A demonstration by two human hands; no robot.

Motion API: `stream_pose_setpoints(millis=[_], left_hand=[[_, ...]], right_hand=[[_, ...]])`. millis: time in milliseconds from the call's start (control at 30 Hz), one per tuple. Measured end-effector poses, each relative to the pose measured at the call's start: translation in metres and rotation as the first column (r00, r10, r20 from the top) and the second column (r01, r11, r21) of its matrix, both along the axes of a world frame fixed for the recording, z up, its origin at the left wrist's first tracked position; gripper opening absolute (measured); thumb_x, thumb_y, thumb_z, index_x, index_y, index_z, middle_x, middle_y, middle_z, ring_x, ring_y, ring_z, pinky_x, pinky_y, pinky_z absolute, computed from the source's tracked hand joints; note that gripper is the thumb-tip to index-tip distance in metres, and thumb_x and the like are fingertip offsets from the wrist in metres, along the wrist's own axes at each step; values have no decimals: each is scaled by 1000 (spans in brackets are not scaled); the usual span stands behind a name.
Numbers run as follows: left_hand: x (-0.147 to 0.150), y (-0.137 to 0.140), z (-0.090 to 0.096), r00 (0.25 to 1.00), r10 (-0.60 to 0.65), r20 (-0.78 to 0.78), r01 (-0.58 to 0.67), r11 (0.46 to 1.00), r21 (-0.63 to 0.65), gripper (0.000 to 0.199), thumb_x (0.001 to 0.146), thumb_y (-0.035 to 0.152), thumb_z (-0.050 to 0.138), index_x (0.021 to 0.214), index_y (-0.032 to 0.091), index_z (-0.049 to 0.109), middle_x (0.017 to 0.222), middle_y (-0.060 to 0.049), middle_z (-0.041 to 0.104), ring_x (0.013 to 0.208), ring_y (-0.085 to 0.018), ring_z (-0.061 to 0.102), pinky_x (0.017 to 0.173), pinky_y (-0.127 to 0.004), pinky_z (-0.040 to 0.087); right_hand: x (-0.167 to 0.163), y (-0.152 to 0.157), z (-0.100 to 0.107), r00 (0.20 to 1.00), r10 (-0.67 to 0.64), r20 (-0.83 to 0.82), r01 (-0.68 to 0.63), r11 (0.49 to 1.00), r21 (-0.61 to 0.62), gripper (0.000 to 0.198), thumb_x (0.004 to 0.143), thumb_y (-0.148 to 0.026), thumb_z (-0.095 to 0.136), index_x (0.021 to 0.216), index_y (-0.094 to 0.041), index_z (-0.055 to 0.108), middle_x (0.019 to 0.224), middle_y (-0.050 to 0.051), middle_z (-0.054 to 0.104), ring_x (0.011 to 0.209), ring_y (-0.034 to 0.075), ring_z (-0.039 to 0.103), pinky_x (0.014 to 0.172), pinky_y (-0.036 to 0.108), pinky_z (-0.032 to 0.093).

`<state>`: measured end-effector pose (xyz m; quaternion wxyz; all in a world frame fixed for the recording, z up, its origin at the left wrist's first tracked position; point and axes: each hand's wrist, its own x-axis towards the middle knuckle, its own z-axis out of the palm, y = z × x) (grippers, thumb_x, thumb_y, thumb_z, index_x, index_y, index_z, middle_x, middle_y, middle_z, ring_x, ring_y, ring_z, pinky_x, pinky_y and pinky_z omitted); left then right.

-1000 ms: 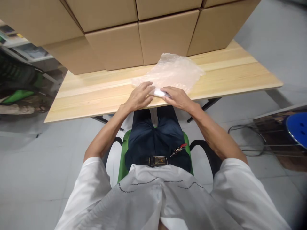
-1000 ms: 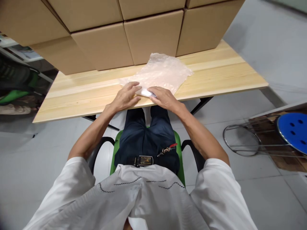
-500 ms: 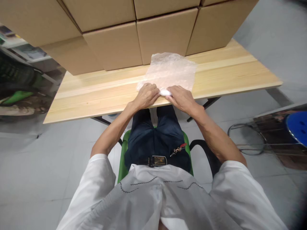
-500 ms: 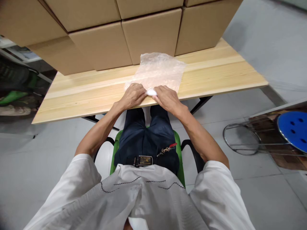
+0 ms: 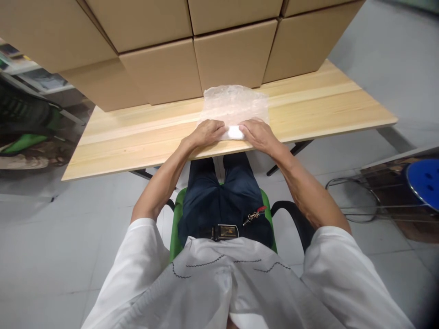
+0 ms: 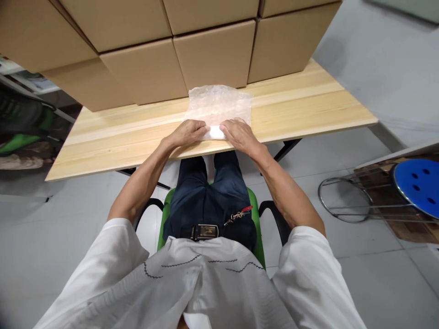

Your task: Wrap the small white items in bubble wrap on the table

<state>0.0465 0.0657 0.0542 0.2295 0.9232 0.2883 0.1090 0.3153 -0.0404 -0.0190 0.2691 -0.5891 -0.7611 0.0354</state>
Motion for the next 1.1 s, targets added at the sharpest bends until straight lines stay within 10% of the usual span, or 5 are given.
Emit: stream_pose_setpoints(millis=[133,267,467,700,1100], left_hand=[[7,8,5,999,29,-31,-30,999,-41,44,114,37,68,72,25,59,71,1,59,74,-19,50,75,-38,35],[2,16,4,991,91,-96,-87,995,45,40,114,38,70,76,23,71,74,-2,68,76,-21,56,78,-38,42],[-20,7,0,957,228,-179,-156,926,344,29,120,36,64,127,20,88,123,-18,89,112,-35,79,104,-47,60],[6,-35,-21,980,-65,-189,140,896,420,42,124,34,65,161,18,77,165,-27,79,149,-45,77,129,-61,60],[19,-24,-23,980,-38,-195,108,924,366,38,134,44,54,147,16,77,156,-30,83,149,-45,78,123,-54,59]], right_hand=[[-8,-4,0,997,-76,33,76,997,21,77,135,-59,16,141,-22,84,142,22,93,133,41,84,146,66,49],[-17,-4,16,976,-148,160,164,982,-92,59,131,-41,34,136,-16,86,136,27,94,128,44,86,127,62,60],[-26,-5,41,952,-166,257,219,957,-193,51,131,-38,43,146,-16,87,132,27,95,121,45,89,103,52,60],[-24,-5,52,943,-155,295,234,938,-254,54,133,-39,38,153,-14,81,134,28,94,120,45,87,98,48,55],[1,-18,24,998,59,18,-57,996,-68,56,127,-52,53,171,-23,74,175,23,78,158,43,72,124,57,65]])
